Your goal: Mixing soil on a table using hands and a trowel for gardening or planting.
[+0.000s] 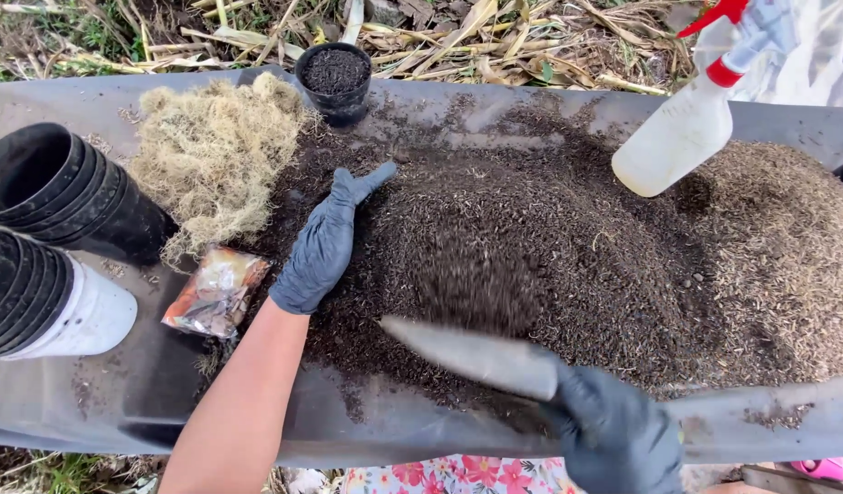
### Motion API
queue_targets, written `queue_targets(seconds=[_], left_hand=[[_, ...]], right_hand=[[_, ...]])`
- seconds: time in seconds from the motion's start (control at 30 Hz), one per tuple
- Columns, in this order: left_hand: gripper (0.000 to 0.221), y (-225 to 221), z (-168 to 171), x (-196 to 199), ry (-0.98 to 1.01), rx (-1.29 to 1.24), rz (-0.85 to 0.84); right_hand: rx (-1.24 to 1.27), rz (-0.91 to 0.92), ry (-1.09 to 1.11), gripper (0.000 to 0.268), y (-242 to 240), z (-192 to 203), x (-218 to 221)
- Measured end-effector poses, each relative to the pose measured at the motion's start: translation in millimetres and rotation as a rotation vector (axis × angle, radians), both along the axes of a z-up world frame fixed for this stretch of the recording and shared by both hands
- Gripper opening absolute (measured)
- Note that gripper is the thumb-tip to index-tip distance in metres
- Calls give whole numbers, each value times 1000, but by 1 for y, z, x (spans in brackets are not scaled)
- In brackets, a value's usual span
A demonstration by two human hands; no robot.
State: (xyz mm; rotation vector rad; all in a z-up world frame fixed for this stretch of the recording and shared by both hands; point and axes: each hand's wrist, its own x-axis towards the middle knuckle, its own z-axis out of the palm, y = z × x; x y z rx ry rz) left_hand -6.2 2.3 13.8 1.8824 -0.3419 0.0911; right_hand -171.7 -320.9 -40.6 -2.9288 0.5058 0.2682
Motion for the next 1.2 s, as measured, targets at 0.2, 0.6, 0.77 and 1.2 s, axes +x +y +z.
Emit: queue_targets(seconds=[0.2, 0.6, 0.77, 1.2], left_hand=[[76, -1, -2, 3, 90, -37, 33], [50, -4, -9, 2, -38, -146, -21], [50, -3, -26, 9, -151, -23, -2], [52, -13, -3, -2, -145, 238, 81]], right_hand=[[-141, 789, -685, 65, 27, -25, -19], [-51, 497, -855, 24, -22, 60, 85], [127, 465, -837, 36, -93, 46, 52], [-215, 810, -851, 55, -163, -49, 84]])
